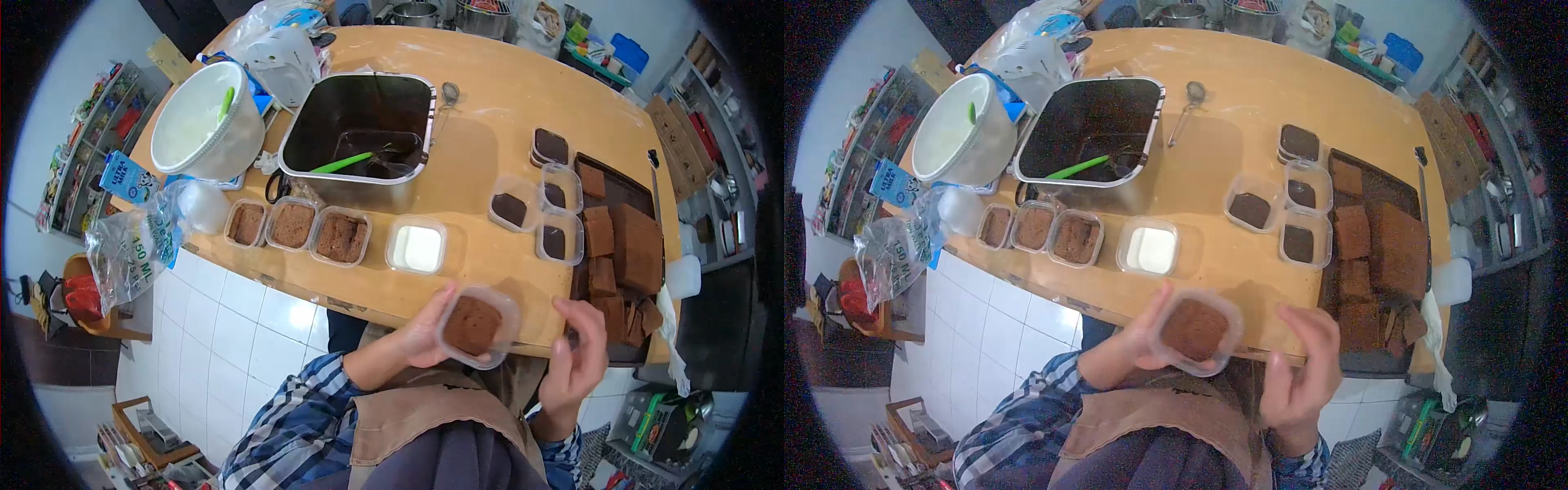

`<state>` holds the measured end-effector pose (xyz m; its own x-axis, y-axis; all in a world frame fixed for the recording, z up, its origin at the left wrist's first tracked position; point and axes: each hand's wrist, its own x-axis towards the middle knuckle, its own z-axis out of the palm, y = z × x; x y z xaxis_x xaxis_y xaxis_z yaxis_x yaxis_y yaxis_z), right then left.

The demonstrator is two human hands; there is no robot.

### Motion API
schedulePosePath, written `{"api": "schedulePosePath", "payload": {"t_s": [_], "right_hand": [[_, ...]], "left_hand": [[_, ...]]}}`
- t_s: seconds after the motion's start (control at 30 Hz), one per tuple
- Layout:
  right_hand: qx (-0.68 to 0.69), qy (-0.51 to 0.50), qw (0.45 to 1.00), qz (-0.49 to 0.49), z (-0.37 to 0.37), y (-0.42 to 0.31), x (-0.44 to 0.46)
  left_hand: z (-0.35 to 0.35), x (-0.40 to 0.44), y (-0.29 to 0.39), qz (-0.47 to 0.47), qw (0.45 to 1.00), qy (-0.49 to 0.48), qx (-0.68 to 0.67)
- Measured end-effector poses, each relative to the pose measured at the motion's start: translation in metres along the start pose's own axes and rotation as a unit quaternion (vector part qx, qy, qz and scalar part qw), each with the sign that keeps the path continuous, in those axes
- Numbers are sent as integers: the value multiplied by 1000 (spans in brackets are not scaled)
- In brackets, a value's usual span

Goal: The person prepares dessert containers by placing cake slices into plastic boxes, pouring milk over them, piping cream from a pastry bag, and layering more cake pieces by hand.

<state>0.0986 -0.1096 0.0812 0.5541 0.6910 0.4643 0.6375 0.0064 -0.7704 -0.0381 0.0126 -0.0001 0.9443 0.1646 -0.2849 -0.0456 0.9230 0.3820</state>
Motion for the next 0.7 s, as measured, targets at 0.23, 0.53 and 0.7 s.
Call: {"api": "schedulePosePath", "payload": {"t_s": [0.23, 0.53, 0.7], "right_hand": [[255, -167, 917, 257, 71, 45, 25], [133, -213, 929, 271, 133, 38, 41], [167, -200, 916, 304, 137, 38, 40]], "left_hand": [[-22, -49, 20, 190, 980, -27, -49], [-27, -75, 19, 265, 962, 68, -23], [-41, -76, 18, 287, 949, -50, -118]]}}
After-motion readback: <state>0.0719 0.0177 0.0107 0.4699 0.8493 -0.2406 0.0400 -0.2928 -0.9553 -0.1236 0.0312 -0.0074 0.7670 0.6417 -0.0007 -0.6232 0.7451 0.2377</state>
